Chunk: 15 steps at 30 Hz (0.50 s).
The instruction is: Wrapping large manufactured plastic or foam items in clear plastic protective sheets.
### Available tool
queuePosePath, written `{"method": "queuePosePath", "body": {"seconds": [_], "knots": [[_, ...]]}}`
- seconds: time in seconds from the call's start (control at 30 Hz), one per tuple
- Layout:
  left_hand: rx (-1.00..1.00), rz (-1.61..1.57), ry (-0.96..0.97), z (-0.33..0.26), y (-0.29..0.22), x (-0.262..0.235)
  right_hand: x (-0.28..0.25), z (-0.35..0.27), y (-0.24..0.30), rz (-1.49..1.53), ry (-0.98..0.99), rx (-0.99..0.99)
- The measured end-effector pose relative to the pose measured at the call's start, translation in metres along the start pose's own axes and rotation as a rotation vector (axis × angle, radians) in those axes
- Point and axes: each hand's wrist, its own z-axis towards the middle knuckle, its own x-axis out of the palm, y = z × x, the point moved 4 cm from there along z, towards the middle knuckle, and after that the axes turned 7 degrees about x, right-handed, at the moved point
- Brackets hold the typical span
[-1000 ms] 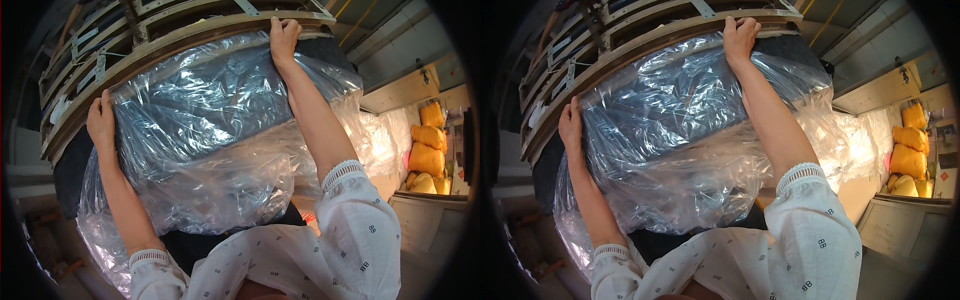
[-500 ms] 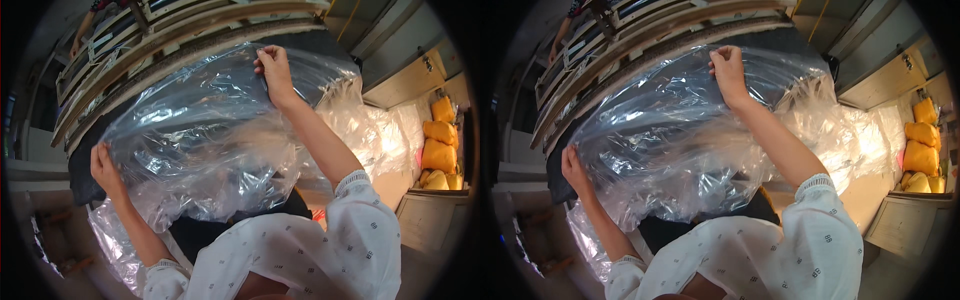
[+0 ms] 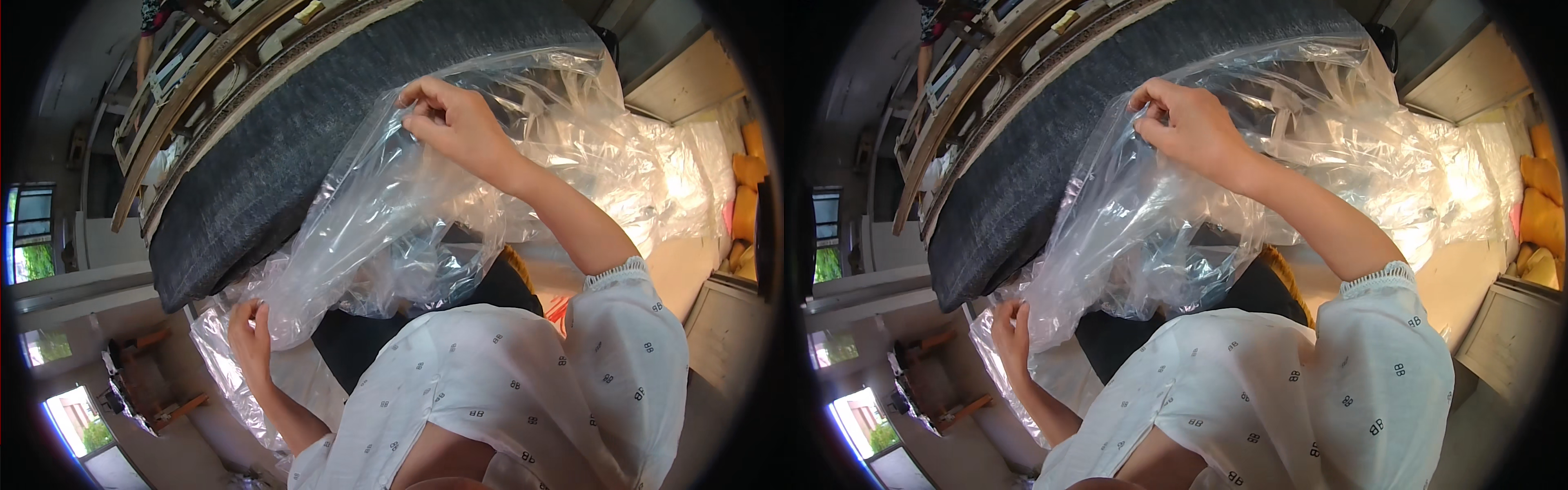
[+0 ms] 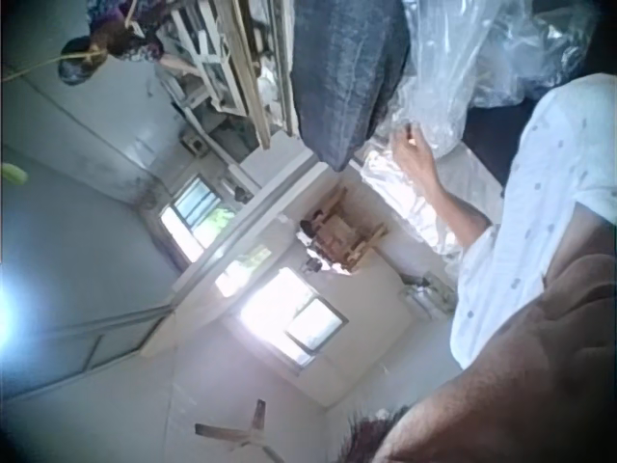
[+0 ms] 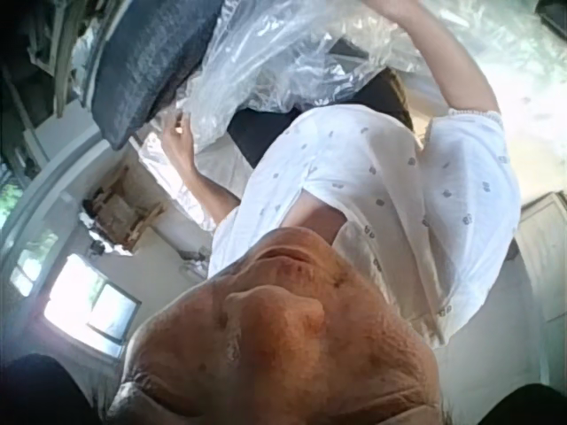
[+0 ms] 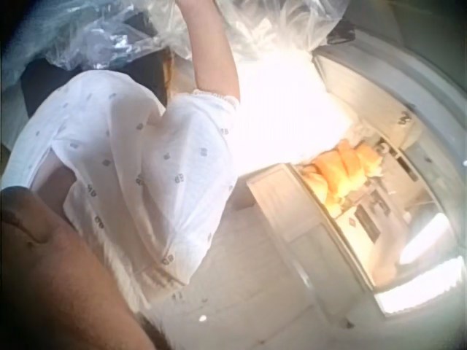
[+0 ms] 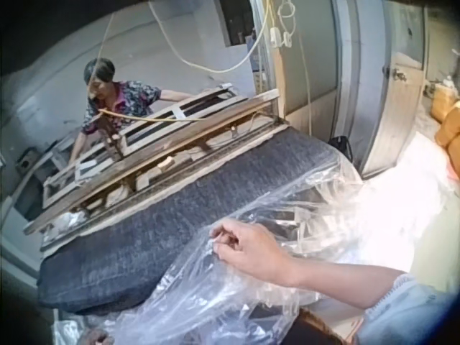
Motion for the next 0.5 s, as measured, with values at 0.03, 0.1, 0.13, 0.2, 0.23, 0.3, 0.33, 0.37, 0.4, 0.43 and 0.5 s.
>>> {"method": "queuePosePath", "body": {"seconds": [0.03,0.1,0.13,0.2,0.23,0.3,0.33,0.37,0.4,0.43,0.5], "knots": [[0.096,0.047,-0.066,0.015,-0.018,-0.004,-0.005,-0.007,0.007,-0.119,-0.063,-0.043],[0.244,-0.002,-0.158,0.052,-0.063,-0.010,-0.006,-0.014,0.011,-0.142,-0.083,-0.049],[0.295,-0.097,-0.183,0.071,-0.091,-0.011,-0.007,-0.018,0.014,-0.163,-0.100,-0.062],[0.474,-0.332,-0.169,0.105,-0.142,-0.001,-0.009,-0.024,0.014,-0.179,-0.095,-0.047],[0.519,-0.394,-0.132,0.117,-0.167,0.004,-0.010,-0.025,0.016,-0.193,-0.085,-0.044],[0.673,-0.364,-0.155,0.139,-0.207,0.019,-0.009,-0.028,0.019,-0.177,-0.062,-0.044],[0.731,-0.378,-0.142,0.149,-0.223,0.025,-0.009,-0.030,0.019,-0.158,-0.045,-0.040],[0.730,-0.384,-0.143,0.160,-0.229,0.032,-0.010,-0.033,0.021,-0.164,-0.045,-0.038],[0.815,-0.344,-0.142,0.167,-0.236,0.038,-0.009,-0.035,0.020,-0.078,-0.004,-0.006],[0.907,-0.308,-0.139,0.170,-0.241,0.044,-0.010,-0.036,0.019,0.006,0.027,0.028],[0.897,-0.422,-0.115,0.174,-0.239,0.051,-0.011,-0.036,0.011,0.199,0.112,0.119]]}}
